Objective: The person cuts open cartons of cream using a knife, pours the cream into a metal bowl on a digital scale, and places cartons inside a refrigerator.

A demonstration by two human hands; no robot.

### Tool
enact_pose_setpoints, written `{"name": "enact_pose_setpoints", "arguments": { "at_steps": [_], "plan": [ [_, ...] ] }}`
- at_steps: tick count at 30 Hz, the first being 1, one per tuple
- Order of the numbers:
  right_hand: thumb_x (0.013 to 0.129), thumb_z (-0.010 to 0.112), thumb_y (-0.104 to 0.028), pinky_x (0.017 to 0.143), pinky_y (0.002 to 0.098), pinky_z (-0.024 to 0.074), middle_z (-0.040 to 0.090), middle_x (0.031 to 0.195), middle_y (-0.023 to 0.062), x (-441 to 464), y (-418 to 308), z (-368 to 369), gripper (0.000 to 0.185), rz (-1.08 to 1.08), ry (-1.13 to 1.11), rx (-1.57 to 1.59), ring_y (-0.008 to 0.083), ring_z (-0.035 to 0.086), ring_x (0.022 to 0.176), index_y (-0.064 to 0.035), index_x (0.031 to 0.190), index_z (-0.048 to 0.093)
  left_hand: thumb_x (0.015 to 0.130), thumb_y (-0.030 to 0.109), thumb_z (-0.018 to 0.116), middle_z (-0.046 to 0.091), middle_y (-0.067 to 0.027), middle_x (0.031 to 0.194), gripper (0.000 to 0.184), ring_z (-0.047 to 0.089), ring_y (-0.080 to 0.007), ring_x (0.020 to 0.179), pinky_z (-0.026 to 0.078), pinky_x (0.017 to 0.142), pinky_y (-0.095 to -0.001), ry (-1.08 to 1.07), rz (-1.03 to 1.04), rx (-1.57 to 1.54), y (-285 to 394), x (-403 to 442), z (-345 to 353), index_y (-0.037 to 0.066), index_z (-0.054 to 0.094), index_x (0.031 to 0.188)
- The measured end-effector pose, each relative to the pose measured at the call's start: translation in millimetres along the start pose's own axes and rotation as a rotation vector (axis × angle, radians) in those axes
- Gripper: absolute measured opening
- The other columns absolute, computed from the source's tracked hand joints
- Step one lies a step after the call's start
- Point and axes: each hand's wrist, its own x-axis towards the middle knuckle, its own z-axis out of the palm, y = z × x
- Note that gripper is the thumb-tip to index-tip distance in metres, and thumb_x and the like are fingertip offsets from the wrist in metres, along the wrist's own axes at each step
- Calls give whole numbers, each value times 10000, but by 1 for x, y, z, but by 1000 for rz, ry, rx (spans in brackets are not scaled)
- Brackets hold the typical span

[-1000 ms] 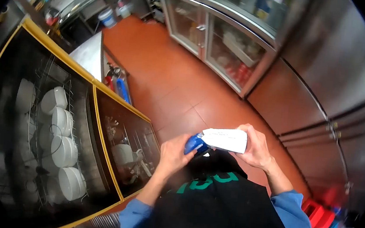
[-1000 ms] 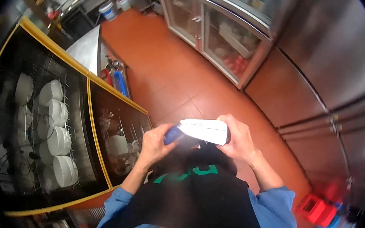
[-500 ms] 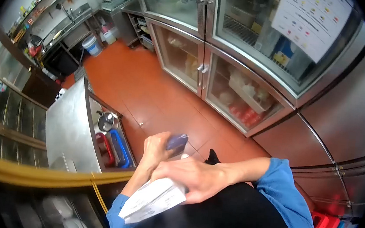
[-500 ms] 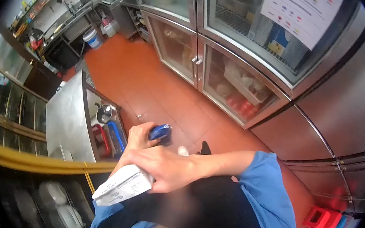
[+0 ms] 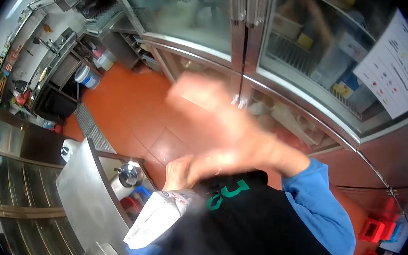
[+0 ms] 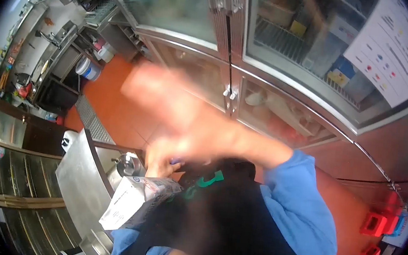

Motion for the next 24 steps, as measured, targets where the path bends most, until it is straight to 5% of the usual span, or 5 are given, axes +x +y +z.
{"name": "enact_pose_setpoints", "arguments": {
  "at_steps": [4,16,18,20,24],
  "plan": [
    [831,695,-154,954,363,438,570,1227,150,41,99,-90,575,329,708,-592,221,531,1162,-10,1333,454,628,145,800,661,-150,886,400,631,-363,854,498,748,-427,-49,-73,-138,-35,37,-20,65,629,981],
    [863,708,-237,867,285,457,628,1056,80,67,126,-51,433,573,863,-511,138,573,972,22,1172,550,619,97,788,665,-158,887,410,632,-366,841,498,731,-431,-276,379,-167,-121,126,-64,69,646,1003],
    [851,708,-345,831,268,441,612,980,50,42,95,-41,467,704,744,-954,128,559,919,16,1118,582,620,98,788,663,-153,879,404,628,-368,832,492,722,-433,-367,459,-200,-131,137,-70,65,641,995],
    [856,697,-289,922,335,435,571,1188,131,47,45,15,492,220,690,-1585,199,564,1062,24,1206,548,622,102,784,663,-156,880,400,625,-370,829,489,734,-430,-373,575,-191,-144,143,-64,58,630,988],
    [781,725,-355,888,389,441,527,1224,193,73,-31,115,681,384,119,-950,288,542,1078,20,1290,472,697,139,740,679,-142,912,365,620,-357,924,447,808,-437,-592,661,-183,-149,159,-66,99,631,1043]
  ]
}}
